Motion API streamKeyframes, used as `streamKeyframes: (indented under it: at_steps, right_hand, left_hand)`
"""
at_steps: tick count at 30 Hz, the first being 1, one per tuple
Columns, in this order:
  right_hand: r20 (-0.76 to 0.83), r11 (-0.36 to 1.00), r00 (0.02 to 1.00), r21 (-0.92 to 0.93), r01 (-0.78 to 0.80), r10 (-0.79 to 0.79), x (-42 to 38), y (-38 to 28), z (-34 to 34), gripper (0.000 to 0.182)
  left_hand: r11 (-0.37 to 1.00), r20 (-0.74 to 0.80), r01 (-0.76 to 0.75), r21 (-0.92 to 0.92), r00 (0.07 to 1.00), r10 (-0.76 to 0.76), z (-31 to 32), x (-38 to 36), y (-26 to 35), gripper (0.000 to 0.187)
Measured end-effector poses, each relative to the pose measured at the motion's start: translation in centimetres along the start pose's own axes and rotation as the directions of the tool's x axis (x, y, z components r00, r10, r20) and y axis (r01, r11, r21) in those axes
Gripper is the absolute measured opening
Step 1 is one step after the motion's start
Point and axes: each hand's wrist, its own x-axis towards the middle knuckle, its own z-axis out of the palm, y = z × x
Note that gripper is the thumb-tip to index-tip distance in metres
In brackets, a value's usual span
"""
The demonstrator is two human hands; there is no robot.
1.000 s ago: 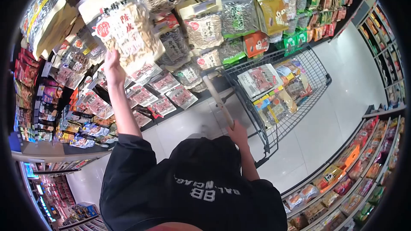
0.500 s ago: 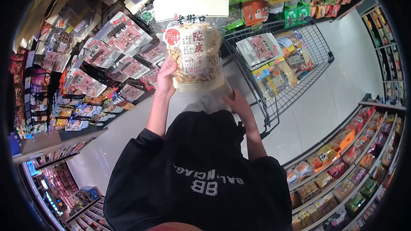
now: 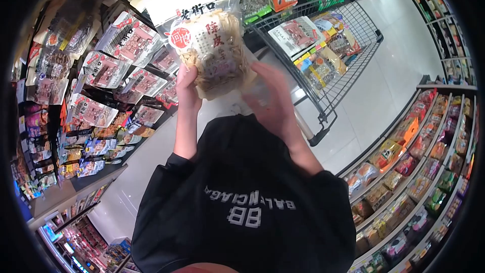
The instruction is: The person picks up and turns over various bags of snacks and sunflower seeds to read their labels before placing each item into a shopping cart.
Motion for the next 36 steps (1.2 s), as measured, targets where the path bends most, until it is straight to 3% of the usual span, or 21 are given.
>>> streamKeyframes:
  at_steps: [2, 3, 4, 5, 7, 9, 13, 16, 19, 22, 25, 28, 32, 36]
  right_hand:
    - [0.104, 0.999, 0.994, 0.025, -0.042, 0.039, 0.7, -1.4, 1.6, 0.067]
    - [0.149, 0.985, 0.985, 0.142, -0.103, 0.081, 1.0, -1.9, 2.4, 0.077]
    - [0.119, 0.959, 0.989, 0.258, -0.121, 0.093, 0.8, -1.8, 3.1, 0.077]
    - [0.091, 0.92, 0.991, 0.37, -0.129, 0.102, 0.6, -1.5, 4.0, 0.076]
    - [0.08, 0.773, 0.981, 0.605, -0.189, 0.178, 0.4, -0.8, 4.7, 0.073]
    - [0.131, 0.516, 0.942, 0.809, -0.281, 0.308, -0.2, 0.0, 4.2, 0.066]
    - [0.101, 0.32, 0.853, 0.899, -0.299, 0.512, -1.7, 2.0, 3.5, 0.05]
    - [0.102, 0.177, 0.815, 0.954, -0.244, 0.57, -3.3, 4.5, 2.5, 0.047]
    - [0.032, 0.186, 0.829, 0.969, -0.162, 0.558, -4.5, 5.0, 1.1, 0.045]
    - [-0.041, 0.259, 0.831, 0.958, -0.126, 0.555, -5.8, 5.5, -0.7, 0.047]
    - [-0.109, 0.275, 0.847, 0.96, -0.045, 0.52, -6.7, 5.9, -1.5, 0.047]
    - [-0.087, 0.225, 0.896, 0.974, -0.015, 0.435, -7.9, 7.2, -1.9, 0.049]
    - [-0.054, 0.139, 0.944, 0.99, 0.009, 0.325, -8.1, 8.6, -1.6, 0.051]
    - [-0.022, 0.049, 0.961, 0.999, 0.009, 0.275, -8.1, 10.3, -1.2, 0.052]
  left_hand:
    - [0.999, 0.081, 0.014, 0.043, 0.997, -0.017, 0.8, -1.1, 0.8, 0.061]
    - [0.998, 0.12, 0.017, 0.063, 0.992, -0.025, 1.4, -1.8, 1.2, 0.06]
    - [0.945, 0.148, -0.135, 0.297, 0.984, 0.095, 2.1, -2.6, 1.5, 0.061]
    - [0.815, 0.201, -0.283, 0.505, 0.957, 0.208, 3.0, -3.5, 1.6, 0.062]
    - [0.572, 0.318, -0.425, 0.702, 0.905, 0.281, 3.2, -4.2, 1.6, 0.062]
    - [0.48, 0.406, -0.462, 0.746, 0.886, 0.222, 3.1, -4.6, 1.3, 0.061]
    - [0.343, 0.554, -0.593, 0.728, 0.804, 0.216, 4.7, -6.0, 0.9, 0.054]
    - [0.442, 0.618, -0.617, 0.651, 0.769, 0.163, 5.5, -6.0, 1.2, 0.051]
    - [0.488, 0.488, -0.599, 0.635, 0.801, 0.348, 5.0, -5.3, 0.5, 0.048]
    - [0.67, 0.245, -0.512, 0.537, 0.855, 0.457, 5.3, -4.2, -0.4, 0.043]
    - [0.865, 0.159, -0.212, 0.454, 0.975, 0.155, 5.8, -3.3, -1.1, 0.038]
    - [0.982, 0.268, -0.009, 0.189, 0.962, -0.042, 6.5, -3.1, -2.3, 0.04]
    - [0.983, 0.391, 0.155, 0.095, 0.903, -0.18, 6.5, -4.6, -4.3, 0.051]
    - [0.975, 0.385, 0.215, -0.058, 0.906, -0.177, 7.2, -5.4, -4.2, 0.056]
